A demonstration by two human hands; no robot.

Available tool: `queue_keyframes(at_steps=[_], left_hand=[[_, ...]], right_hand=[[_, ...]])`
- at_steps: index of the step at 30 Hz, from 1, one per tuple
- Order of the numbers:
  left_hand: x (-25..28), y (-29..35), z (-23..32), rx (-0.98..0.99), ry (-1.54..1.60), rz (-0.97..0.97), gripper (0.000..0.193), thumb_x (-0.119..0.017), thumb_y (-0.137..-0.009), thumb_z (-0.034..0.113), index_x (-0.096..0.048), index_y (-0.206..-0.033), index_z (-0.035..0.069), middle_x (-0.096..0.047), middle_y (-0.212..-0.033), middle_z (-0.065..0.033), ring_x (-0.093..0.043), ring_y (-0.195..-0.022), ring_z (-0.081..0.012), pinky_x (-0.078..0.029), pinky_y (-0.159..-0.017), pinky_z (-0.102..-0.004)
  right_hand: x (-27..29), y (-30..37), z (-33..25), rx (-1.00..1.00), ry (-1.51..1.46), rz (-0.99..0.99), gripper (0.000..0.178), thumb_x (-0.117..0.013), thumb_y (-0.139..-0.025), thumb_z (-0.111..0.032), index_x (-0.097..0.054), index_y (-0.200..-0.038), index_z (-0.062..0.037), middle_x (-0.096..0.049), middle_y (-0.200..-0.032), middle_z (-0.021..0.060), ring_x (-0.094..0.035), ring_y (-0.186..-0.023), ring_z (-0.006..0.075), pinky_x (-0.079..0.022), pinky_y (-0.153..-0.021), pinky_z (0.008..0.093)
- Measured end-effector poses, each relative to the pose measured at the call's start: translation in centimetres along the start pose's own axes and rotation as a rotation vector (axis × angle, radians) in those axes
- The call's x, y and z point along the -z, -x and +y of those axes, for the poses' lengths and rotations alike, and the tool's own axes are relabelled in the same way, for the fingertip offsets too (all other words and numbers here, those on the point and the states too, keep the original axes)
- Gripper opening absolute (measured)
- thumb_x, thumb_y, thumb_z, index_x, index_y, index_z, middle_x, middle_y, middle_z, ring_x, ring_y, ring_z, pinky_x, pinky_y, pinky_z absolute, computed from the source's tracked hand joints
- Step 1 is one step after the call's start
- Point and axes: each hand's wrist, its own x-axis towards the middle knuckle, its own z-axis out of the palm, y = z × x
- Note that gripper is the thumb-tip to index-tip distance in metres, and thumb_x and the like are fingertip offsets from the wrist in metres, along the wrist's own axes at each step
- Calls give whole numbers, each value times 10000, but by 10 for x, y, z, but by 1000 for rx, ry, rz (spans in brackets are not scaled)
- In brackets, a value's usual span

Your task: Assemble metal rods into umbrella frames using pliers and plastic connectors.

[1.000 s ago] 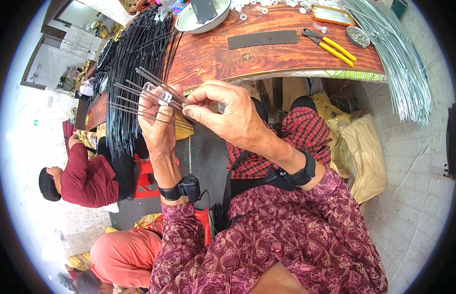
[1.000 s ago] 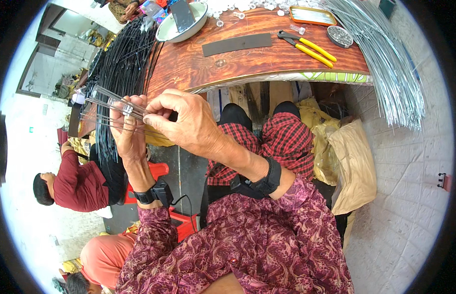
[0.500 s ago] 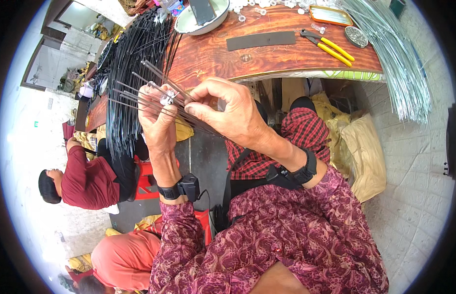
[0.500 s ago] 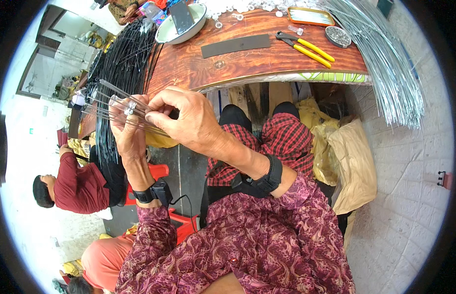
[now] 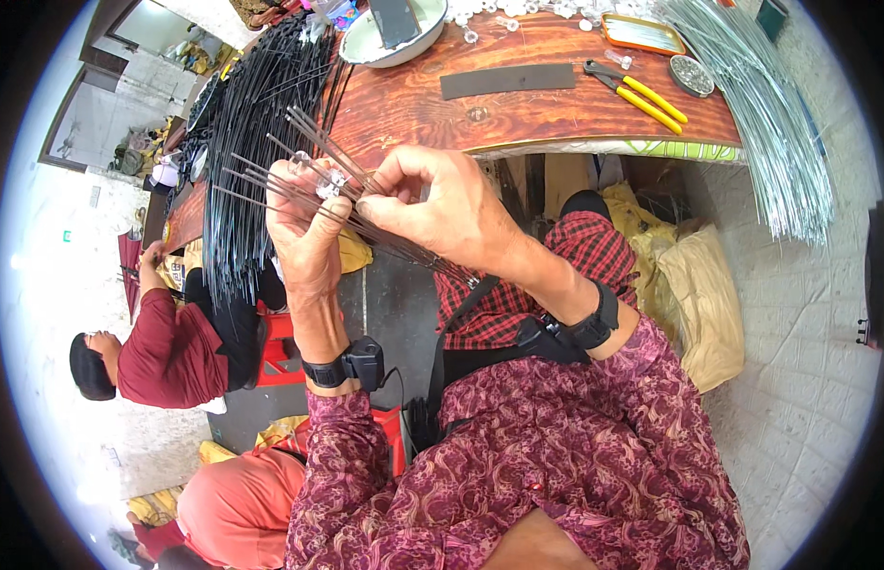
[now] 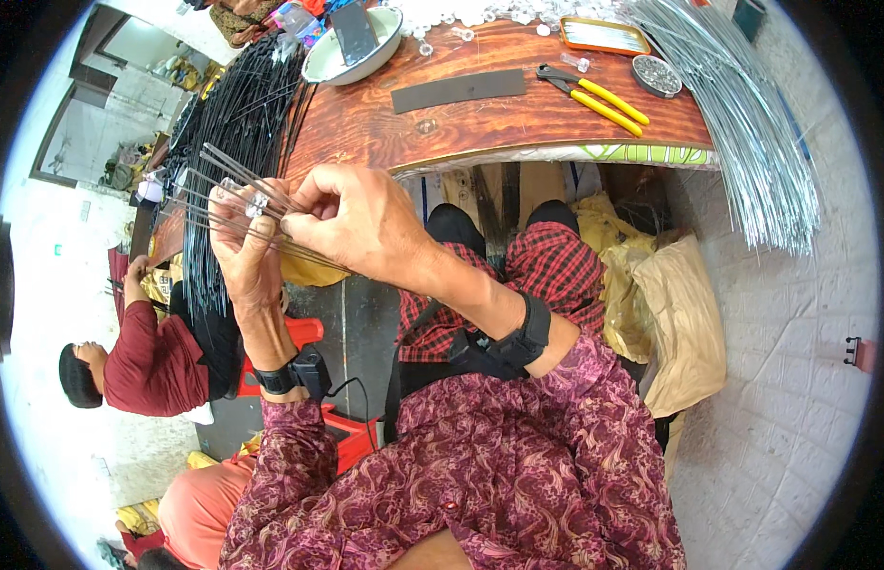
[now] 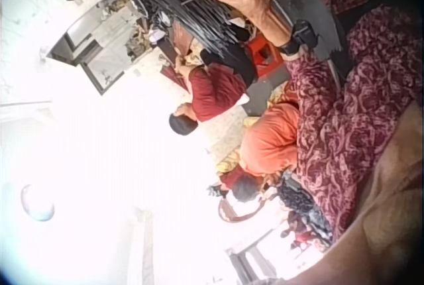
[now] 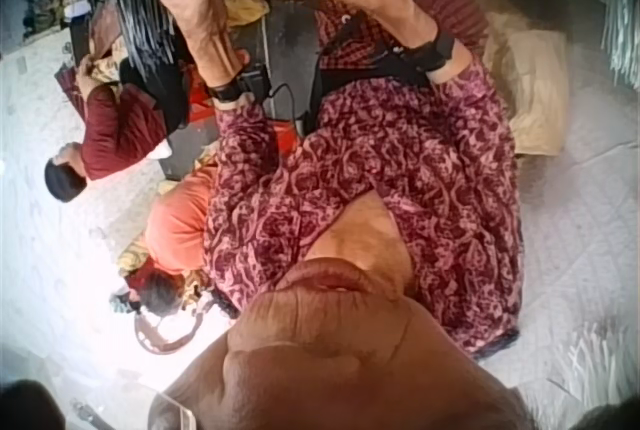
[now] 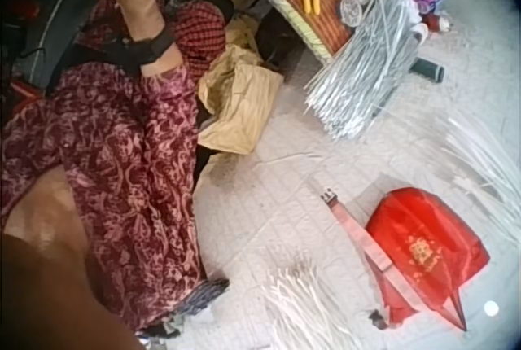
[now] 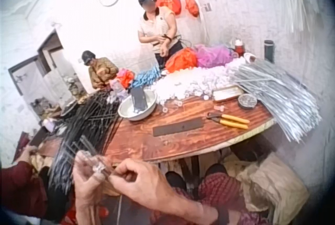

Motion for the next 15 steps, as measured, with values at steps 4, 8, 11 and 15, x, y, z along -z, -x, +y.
queue_keyframes(at_steps=[4, 8, 11, 15], left_hand=[[-9, -3, 2, 18, -28, -40, 424, -777, -740, 32, -456, -1015, 72, -593, -972, -105, -599, -913, -188, -489, -848, -323], [-9, 0, -1, 12, 31, -100, 428, -782, -745, 60, -452, -1017, 67, -598, -955, -123, -594, -896, -181, -480, -818, -304], [-12, 4, 2, 12, 35, -81, 434, -783, -744, 61, -456, -1030, 63, -601, -951, -111, -589, -882, -166, -471, -798, -283], [-14, 4, 4, 20, 43, -48, 440, -788, -740, 55, -475, -1049, 50, -606, -951, -71, -589, -866, -140, -467, -780, -258]], right_hand=[[9, -8, 13, -70, -108, -52, 253, -749, -723, -205, -638, -803, 8, -633, -718, 67, -594, -650, 122, -480, -590, 289], [20, -8, 14, -215, -192, -198, 341, -806, -726, -255, -610, -819, 7, -615, -737, 40, -559, -687, 88, -459, -592, 253], [13, -5, 22, -108, -289, -181, 346, -797, -758, -234, -594, -895, 11, -611, -765, 26, -573, -715, 84, -480, -627, 245], [12, -9, 13, 15, -446, -171, 362, -739, -828, -211, -563, -1037, 25, -627, -891, 47, -595, -788, 81, -503, -728, 240]])
